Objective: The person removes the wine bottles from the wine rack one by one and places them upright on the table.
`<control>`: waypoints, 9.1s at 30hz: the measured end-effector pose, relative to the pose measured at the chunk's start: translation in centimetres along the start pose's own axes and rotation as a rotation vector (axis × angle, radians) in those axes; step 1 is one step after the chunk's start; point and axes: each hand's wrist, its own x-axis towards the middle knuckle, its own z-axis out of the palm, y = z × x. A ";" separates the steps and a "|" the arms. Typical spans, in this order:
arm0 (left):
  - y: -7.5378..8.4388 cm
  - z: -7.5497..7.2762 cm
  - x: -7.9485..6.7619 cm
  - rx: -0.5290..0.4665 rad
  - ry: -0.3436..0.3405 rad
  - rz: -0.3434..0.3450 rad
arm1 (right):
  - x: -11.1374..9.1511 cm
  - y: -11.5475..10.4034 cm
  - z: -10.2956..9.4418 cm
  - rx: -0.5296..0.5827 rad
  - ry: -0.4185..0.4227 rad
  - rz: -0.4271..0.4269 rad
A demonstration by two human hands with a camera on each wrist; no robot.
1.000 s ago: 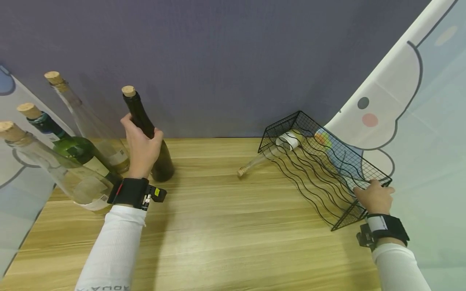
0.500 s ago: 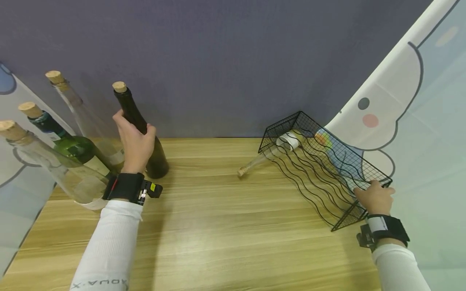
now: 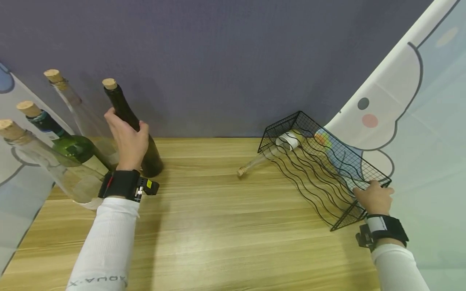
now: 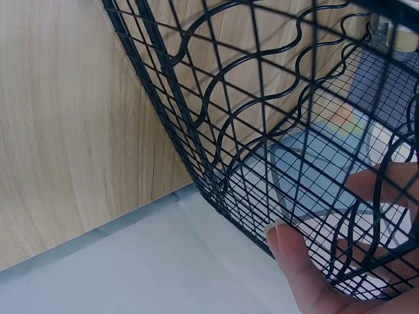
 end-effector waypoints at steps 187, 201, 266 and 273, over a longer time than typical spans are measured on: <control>1.9 19.9 -20.1 0.493 -0.947 0.207 | 0.2 0.2 -0.2 0.011 0.013 -0.023; 1.7 19.0 -19.1 0.563 -0.796 0.233 | -0.2 0.3 0.1 0.012 0.002 -0.017; 0.2 17.0 -16.5 0.499 -0.952 0.143 | 0.1 0.1 0.3 0.016 0.014 -0.001; -0.4 16.2 -16.4 0.457 -0.925 0.150 | 0.2 0.1 0.3 0.013 0.012 0.004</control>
